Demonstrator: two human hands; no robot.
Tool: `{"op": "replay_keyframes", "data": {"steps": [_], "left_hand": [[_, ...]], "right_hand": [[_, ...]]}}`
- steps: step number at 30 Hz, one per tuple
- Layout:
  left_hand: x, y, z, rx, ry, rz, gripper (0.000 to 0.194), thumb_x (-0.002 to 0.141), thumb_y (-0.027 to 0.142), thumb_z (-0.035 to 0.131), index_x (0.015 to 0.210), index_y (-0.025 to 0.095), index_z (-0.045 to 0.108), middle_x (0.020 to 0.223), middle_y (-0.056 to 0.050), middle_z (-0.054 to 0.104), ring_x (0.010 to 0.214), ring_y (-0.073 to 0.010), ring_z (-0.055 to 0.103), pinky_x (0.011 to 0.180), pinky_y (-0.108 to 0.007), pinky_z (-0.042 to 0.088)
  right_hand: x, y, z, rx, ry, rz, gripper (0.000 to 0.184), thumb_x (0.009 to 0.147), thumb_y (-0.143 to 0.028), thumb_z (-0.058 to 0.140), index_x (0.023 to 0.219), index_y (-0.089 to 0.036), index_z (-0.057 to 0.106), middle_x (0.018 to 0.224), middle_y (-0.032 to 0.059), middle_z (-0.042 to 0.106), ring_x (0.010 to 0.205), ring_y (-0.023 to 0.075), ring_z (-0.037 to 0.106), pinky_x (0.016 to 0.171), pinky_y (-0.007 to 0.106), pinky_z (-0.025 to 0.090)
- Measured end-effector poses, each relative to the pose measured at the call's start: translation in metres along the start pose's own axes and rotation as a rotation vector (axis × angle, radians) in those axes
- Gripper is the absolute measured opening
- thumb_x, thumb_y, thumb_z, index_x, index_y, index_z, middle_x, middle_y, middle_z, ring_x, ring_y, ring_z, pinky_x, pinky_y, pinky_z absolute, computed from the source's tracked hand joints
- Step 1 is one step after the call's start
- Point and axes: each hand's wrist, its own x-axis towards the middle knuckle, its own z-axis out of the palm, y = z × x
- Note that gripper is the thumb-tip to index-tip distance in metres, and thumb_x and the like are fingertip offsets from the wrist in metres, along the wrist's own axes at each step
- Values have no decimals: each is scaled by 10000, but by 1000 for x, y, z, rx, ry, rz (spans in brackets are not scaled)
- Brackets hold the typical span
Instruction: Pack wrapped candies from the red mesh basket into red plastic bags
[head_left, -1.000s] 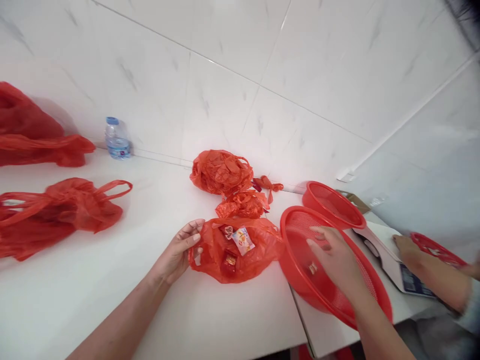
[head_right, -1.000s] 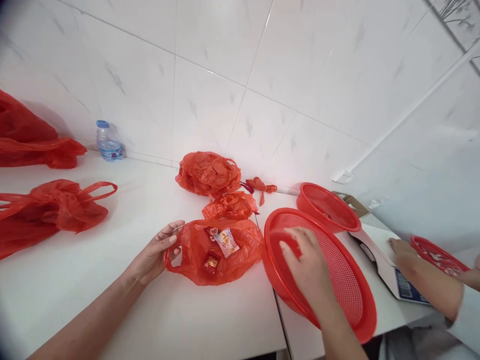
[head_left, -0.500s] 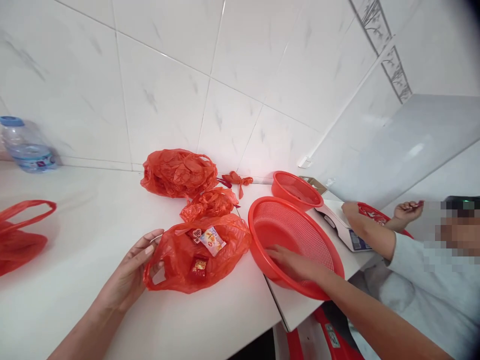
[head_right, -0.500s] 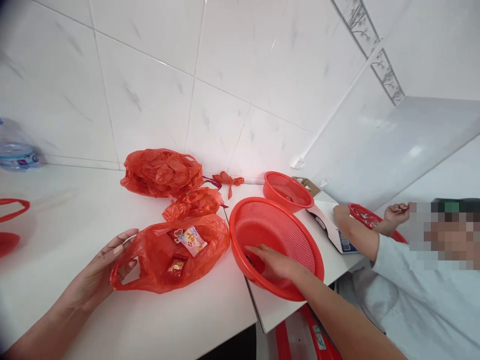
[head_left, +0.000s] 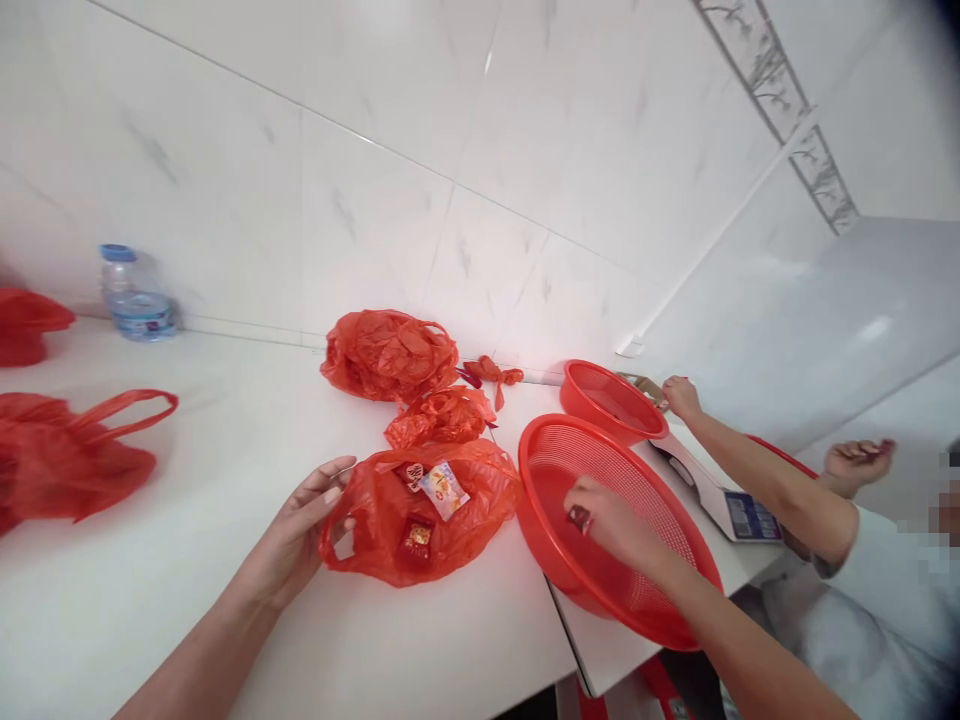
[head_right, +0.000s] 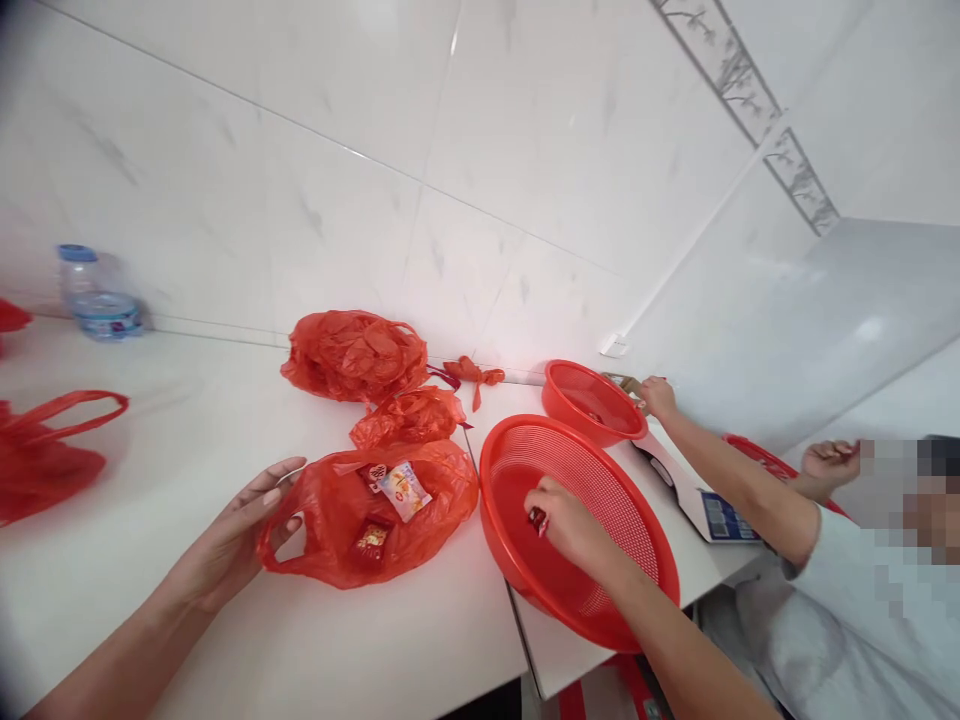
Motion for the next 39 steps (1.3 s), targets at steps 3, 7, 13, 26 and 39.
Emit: {"op": "replay_keyframes", "data": {"steps": [3, 7, 13, 26, 39], "left_hand": [[-1, 0, 1, -17, -30, 25, 411, 658, 278, 773, 1052, 256, 661, 1063, -13, 619, 810, -119, 613, 637, -189, 541], [-3, 1, 4, 16, -40, 37, 376, 674, 287, 762, 1037, 250, 670, 1104, -13, 588, 816, -116, 592, 604, -179, 532], [1, 3, -2, 69, 46, 11, 459, 614, 309, 802, 1052, 287, 669, 1130, 16, 590, 758, -101, 579, 602, -168, 545], [4, 1, 8, 211, 170, -41, 645, 403, 280, 891, 1013, 290, 680, 1080, 42, 603, 701, -97, 556, 556, -148, 557], [-35, -19, 7, 370, 156, 3, 565, 606, 385, 796, 1124, 330, 577, 767, 31, 684, 623, -142, 604, 616, -247, 552]], "right_hand": [[5, -32, -7, -22, 43, -189, 369, 689, -26, 383, 850, -223, 651, 982, 51, 567, 789, 146, 584, 639, 256, 493], [12, -83, 24, 69, 198, -444, 352, 740, -59, 491, 968, -267, 659, 1129, 56, 523, 975, 178, 566, 793, 297, 500], [31, -116, 92, -22, 73, -468, 499, 723, -23, 528, 1161, -253, 586, 1283, 69, 454, 1172, 190, 477, 979, 318, 434], [-95, -29, 71, -403, 373, 134, 349, 851, -171, 468, 1188, -173, 559, 1049, 100, 671, 901, 246, 646, 749, 390, 542], [-96, 2, 53, -371, 288, 164, 348, 847, -109, 430, 1149, -130, 602, 987, 131, 675, 884, 275, 627, 767, 446, 503]]}}
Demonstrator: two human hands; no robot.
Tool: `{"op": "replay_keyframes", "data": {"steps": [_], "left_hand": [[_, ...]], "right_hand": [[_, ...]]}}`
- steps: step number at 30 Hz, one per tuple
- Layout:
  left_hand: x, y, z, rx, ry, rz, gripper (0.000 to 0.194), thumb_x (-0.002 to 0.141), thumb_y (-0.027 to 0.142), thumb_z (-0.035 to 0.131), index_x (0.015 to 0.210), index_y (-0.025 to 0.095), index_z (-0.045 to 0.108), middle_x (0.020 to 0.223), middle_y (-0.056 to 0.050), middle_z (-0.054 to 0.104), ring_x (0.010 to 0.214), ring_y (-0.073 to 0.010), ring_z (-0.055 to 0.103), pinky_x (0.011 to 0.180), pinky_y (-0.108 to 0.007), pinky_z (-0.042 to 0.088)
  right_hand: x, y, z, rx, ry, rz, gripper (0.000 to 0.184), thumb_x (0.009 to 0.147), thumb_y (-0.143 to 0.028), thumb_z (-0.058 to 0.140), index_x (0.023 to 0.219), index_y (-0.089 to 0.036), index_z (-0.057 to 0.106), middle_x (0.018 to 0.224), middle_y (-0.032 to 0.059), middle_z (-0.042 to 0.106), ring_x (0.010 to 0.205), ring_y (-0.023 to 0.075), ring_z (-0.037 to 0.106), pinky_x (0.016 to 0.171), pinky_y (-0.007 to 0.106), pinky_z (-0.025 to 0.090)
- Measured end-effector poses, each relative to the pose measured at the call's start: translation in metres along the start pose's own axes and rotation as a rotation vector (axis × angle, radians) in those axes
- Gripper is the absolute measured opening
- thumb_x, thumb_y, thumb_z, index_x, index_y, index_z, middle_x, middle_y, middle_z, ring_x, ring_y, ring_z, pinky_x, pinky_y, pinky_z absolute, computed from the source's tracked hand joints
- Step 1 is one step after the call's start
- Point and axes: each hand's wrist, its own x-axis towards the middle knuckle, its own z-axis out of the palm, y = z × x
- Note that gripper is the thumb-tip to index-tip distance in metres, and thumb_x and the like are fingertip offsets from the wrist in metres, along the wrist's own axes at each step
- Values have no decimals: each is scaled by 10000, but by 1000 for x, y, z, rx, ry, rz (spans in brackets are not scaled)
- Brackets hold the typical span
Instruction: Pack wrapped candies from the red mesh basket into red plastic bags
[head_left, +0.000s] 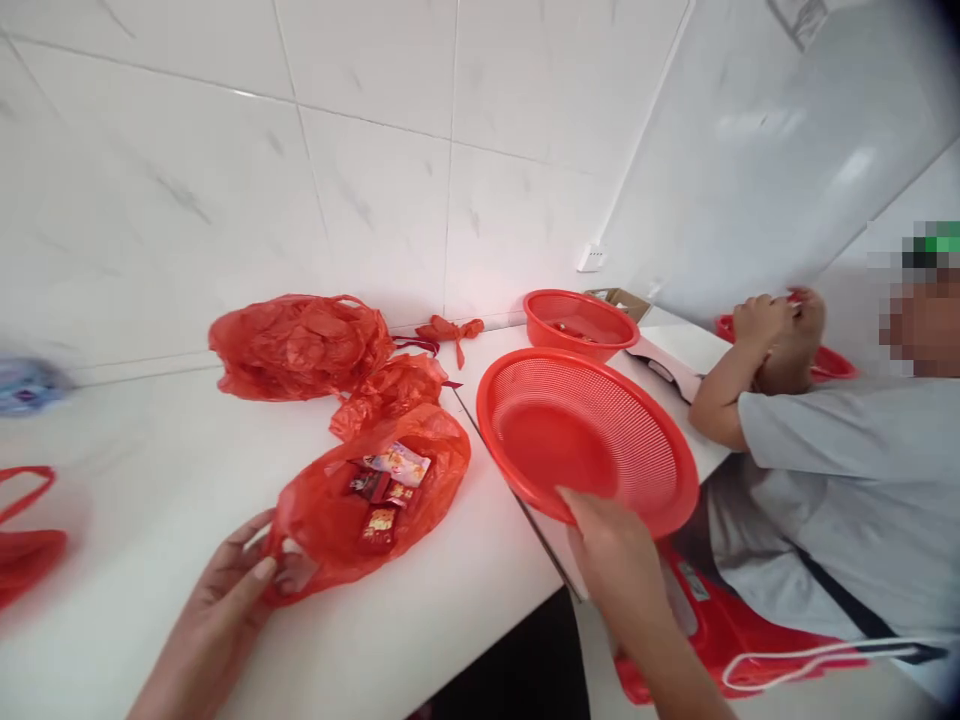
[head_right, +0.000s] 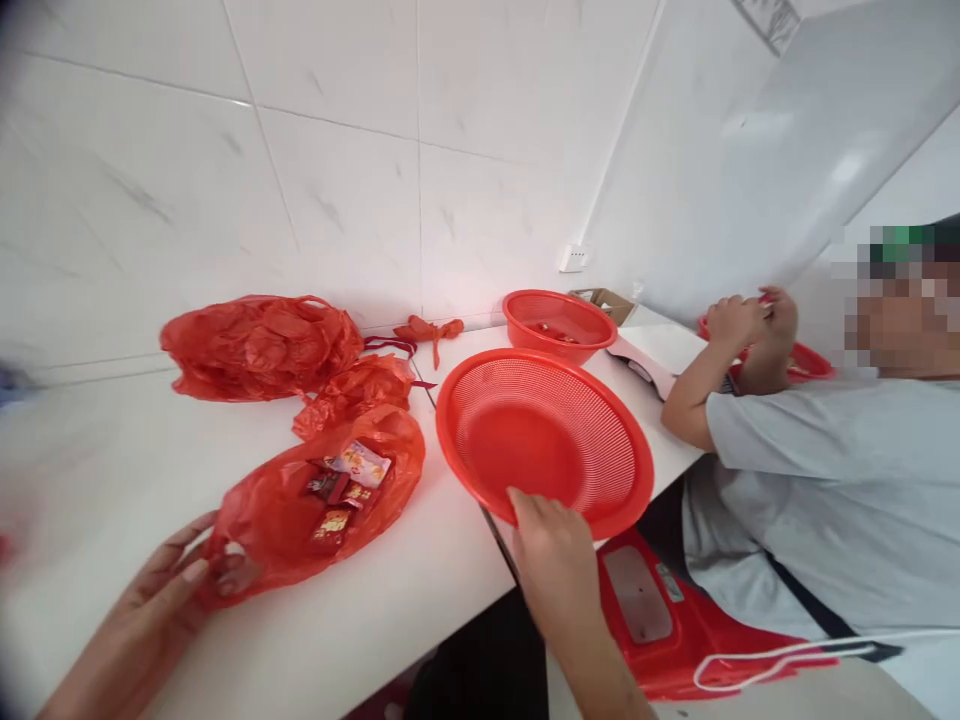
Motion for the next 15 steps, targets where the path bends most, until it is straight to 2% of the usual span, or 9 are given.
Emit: {"op": "replay_keyframes", "data": {"steps": [3, 5, 7, 9, 12, 13, 15], "left_hand": [[-15, -12, -6, 153, 112, 89, 658, 547, 428, 815, 1134, 278, 560, 930, -30, 687, 793, -211, 651, 674, -294, 551], [-22, -17, -11, 233, 177, 149, 709, 485, 419, 842, 1117, 273, 556, 984, -49, 677, 865, -244, 651, 697, -318, 550], [-28, -18, -16, 273, 202, 173, 743, 451, 404, 856, 1114, 281, 544, 944, -42, 676, 855, -248, 651, 697, -332, 548], [-35, -17, -18, 296, 221, 145, 743, 486, 439, 836, 1143, 280, 527, 945, -44, 673, 863, -244, 646, 688, -329, 542], [-42, -11, -14, 336, 230, 35, 648, 627, 521, 734, 1183, 260, 527, 1015, -63, 658, 884, -218, 628, 656, -296, 518], [-41, -7, -11, 345, 215, 0, 594, 662, 529, 705, 1159, 244, 551, 1005, -63, 655, 852, -200, 622, 630, -277, 504], [-36, 7, -3, 346, 150, -41, 463, 692, 510, 691, 1026, 197, 622, 858, -44, 647, 703, -147, 587, 556, -234, 457]], "right_hand": [[18, -3, -7, 102, 76, -25, 386, 847, -181, 494, 1228, -162, 552, 1190, 144, 588, 1083, 305, 551, 881, 492, 466], [23, -19, -9, 196, 176, -100, 391, 854, -243, 520, 1241, -189, 540, 1299, 143, 498, 1183, 307, 479, 948, 500, 431], [25, -42, -9, 295, 195, -208, 363, 864, -249, 515, 1224, -219, 552, 1344, 132, 439, 1231, 287, 437, 980, 474, 419], [29, -62, -3, 372, 173, -297, 349, 863, -210, 505, 1205, -245, 566, 1388, 123, 374, 1276, 279, 389, 1004, 463, 405], [44, -82, 16, 420, 179, -331, 364, 850, -149, 495, 1184, -261, 585, 1470, 114, 250, 1348, 299, 284, 1043, 502, 352], [52, -85, 24, 419, 174, -324, 371, 841, -135, 499, 1179, -257, 590, 1480, 112, 242, 1358, 312, 263, 1048, 520, 337], [70, -89, 36, 418, 113, -323, 406, 819, -127, 523, 1207, -231, 574, 1465, 123, 300, 1353, 328, 274, 1052, 540, 328]]}}
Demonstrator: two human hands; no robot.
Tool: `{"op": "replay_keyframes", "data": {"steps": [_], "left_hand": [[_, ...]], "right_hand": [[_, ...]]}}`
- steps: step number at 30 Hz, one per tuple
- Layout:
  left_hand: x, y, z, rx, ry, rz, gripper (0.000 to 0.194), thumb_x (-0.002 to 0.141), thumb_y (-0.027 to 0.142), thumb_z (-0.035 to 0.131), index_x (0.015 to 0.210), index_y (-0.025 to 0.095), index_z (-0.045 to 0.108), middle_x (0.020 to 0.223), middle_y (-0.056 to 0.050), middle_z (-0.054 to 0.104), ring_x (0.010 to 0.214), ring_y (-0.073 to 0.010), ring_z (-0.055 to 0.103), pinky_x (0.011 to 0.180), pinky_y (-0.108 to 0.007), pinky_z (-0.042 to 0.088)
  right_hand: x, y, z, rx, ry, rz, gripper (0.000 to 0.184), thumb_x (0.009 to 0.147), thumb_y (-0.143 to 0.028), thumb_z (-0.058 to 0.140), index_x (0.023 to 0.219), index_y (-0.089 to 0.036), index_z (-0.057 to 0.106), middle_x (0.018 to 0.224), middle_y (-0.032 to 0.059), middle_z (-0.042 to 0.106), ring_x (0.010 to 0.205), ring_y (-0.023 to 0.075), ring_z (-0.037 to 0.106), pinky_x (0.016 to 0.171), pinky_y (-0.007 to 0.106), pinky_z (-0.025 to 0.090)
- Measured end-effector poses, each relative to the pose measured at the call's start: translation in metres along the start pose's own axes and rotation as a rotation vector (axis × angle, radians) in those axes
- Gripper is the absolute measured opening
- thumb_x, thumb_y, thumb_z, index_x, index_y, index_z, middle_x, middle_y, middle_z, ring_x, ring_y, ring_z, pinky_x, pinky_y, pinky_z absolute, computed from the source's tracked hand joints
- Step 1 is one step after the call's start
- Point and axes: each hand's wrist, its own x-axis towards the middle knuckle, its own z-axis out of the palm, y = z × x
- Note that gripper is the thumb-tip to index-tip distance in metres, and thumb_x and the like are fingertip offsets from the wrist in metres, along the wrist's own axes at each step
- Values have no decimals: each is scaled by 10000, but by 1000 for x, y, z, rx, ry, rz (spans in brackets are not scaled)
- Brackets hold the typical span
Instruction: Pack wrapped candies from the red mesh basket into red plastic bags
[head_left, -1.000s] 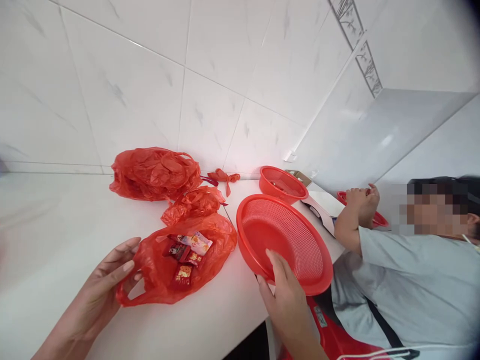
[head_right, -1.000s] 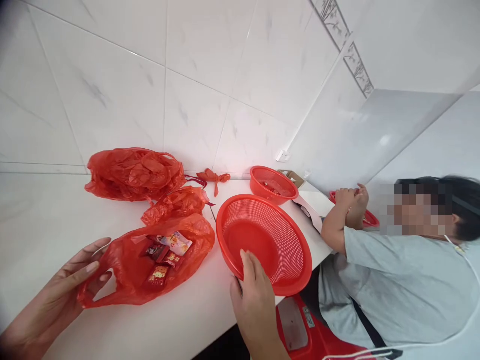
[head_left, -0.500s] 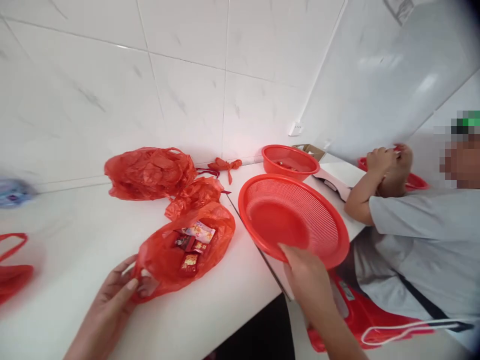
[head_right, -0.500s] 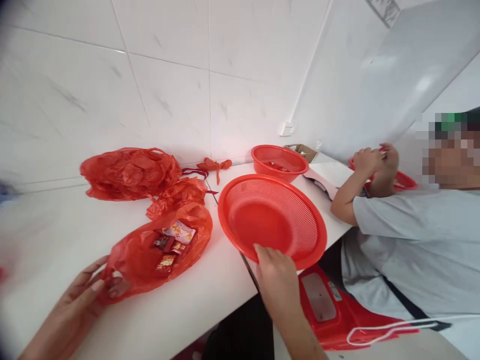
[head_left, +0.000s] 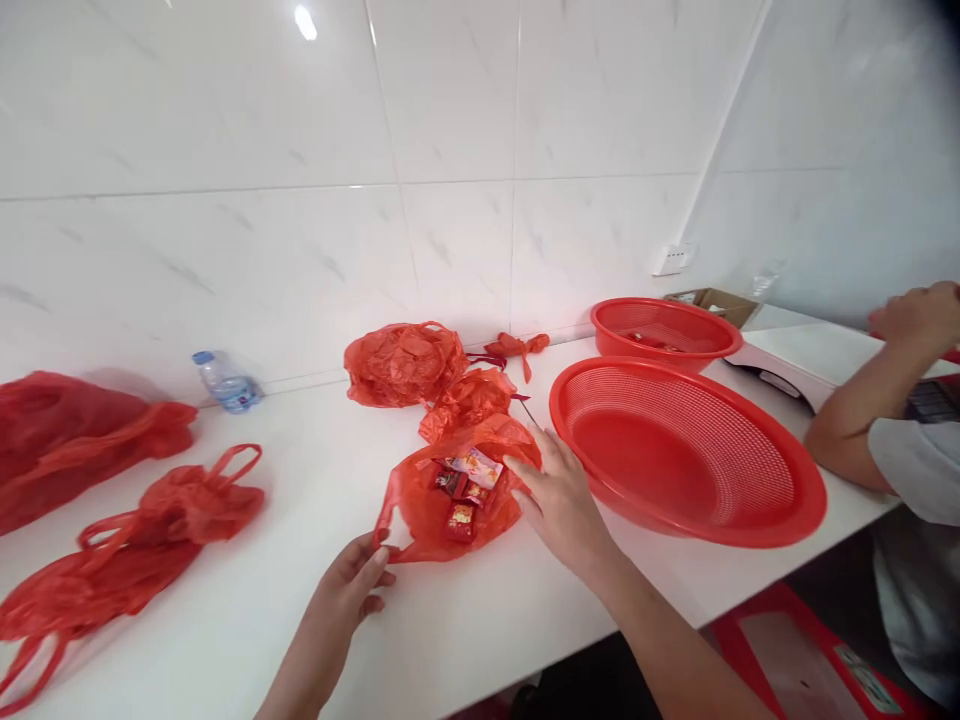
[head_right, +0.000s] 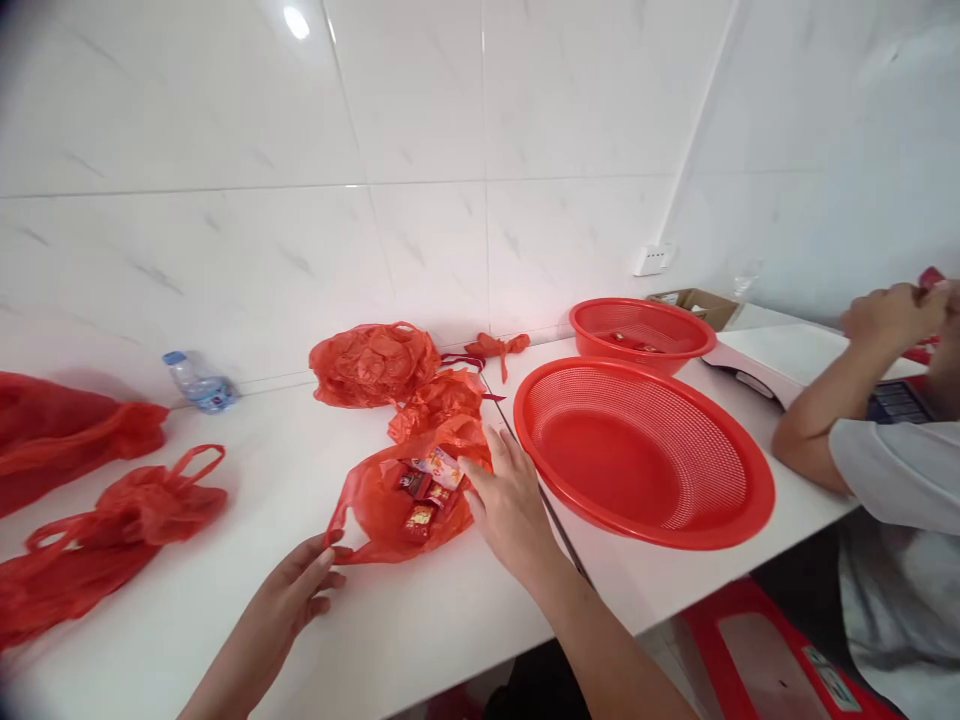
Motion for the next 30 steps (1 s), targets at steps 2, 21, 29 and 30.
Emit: {"op": "replay_keyframes", "data": {"steps": [2, 21, 29, 30], "left_hand": [[7, 29, 1, -47, -68, 61, 337, 688, 456, 716, 833, 161, 641, 630, 6, 570, 542, -92, 487, 489, -196, 390], [-4, 170, 13, -360, 160, 870, 116, 722, 262, 715, 767, 206, 624, 702, 34, 626, 623, -88, 541, 599, -199, 450], [-8, 108, -29, 87, 186, 664, 434, 645, 341, 776, 1037, 260, 610, 1146, -50, 605, 1082, -237, 545, 805, -272, 480], [-5, 89, -37, 89, 188, 656, 515, 630, 346, 784, 1096, 272, 579, 1236, -60, 563, 1166, -259, 501, 855, -292, 469]], "right_hand": [[18, 4, 0, 43, -37, -5, 478, 811, -143, 534, 1287, -181, 505, 1423, 147, 381, 1330, 315, 328, 1055, 524, 342], [13, -16, -84, 376, 341, 177, 600, 860, -335, 536, 1415, -254, 321, 1310, 102, 521, 1119, 230, 567, 916, 398, 499], [-32, -7, -62, 361, 368, 131, 140, 847, -268, 548, 949, -268, 645, 1169, 67, 601, 1066, 254, 594, 872, 394, 517], [-45, -5, -50, 407, 378, 186, 151, 840, -271, 558, 971, -264, 632, 1154, 77, 605, 1036, 252, 608, 851, 390, 528]]}}
